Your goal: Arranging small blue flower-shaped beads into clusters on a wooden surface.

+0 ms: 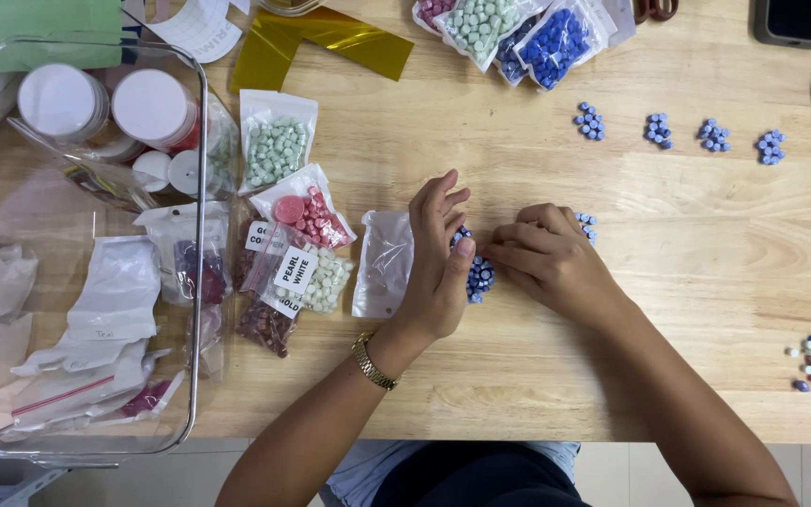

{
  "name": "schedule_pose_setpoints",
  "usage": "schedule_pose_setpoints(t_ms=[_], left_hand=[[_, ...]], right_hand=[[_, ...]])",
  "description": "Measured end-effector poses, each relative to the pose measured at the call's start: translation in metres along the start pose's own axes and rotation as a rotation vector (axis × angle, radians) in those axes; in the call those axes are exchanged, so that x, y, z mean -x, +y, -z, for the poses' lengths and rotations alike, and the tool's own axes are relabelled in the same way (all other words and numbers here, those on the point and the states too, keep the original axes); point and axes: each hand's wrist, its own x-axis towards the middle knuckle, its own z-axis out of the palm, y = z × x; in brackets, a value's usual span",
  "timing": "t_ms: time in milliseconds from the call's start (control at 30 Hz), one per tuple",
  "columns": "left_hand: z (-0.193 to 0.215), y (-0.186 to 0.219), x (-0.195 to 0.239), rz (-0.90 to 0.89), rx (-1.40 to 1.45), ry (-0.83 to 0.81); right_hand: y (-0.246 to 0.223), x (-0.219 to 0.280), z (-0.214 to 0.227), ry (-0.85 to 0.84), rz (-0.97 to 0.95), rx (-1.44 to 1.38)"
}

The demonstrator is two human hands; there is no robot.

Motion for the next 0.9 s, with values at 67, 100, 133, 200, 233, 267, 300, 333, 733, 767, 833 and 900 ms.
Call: schedule_pose_setpoints(t_ms=[67,100,133,200,233,267,300,333,733,767,833,900], left_hand=[[0.000,0.000,0.000,0.001,-0.001,0.001],[0.000,-0.001,0.000,0.003,-0.002,0.000],[0.001,-0.001,0.000,0.003,-0.002,-0.001],[0.000,-0.001,0.000,-0.002,-0.006,-0.001],[0.001,-0.001,0.000,-0.003,-0.006,-0.003],[0.001,-0.001,0.000,0.000,-0.007,-0.003],[0.001,0.000,0.000,0.002,-0.009,-0.003],[0.001,0.000,0.000,0.001,-0.007,-0.006],[0.001,0.000,0.000,-0.007,-0.038,-0.029],[0.001,-0.001,0.000,-0.008,-0.040,-0.027],[0.001,-0.002,0.001,-0.018,-0.038,-0.044],[0.000,-0.005,-0.001,-0.023,-0.043,-0.012]], right_hand=[[0.005,0.004,-0.004,0.013,0.011,0.014],[0.008,0.005,-0.005,0.028,0.020,0.028],[0.010,0.009,-0.007,0.028,0.020,0.028],[0.016,0.016,-0.009,0.074,0.004,0.059],[0.018,0.019,-0.008,0.075,0.003,0.061],[0.020,0.023,-0.006,0.095,-0.012,0.099],[0.022,0.026,-0.005,0.114,-0.028,0.138],[0.025,0.030,-0.001,0.116,-0.030,0.140],[0.052,0.067,0.018,0.215,-0.235,0.206],[0.050,0.063,0.019,0.141,-0.256,0.218],[0.051,0.055,0.017,0.081,-0.287,0.243],[0.056,0.047,0.015,0.032,-0.242,0.255]])
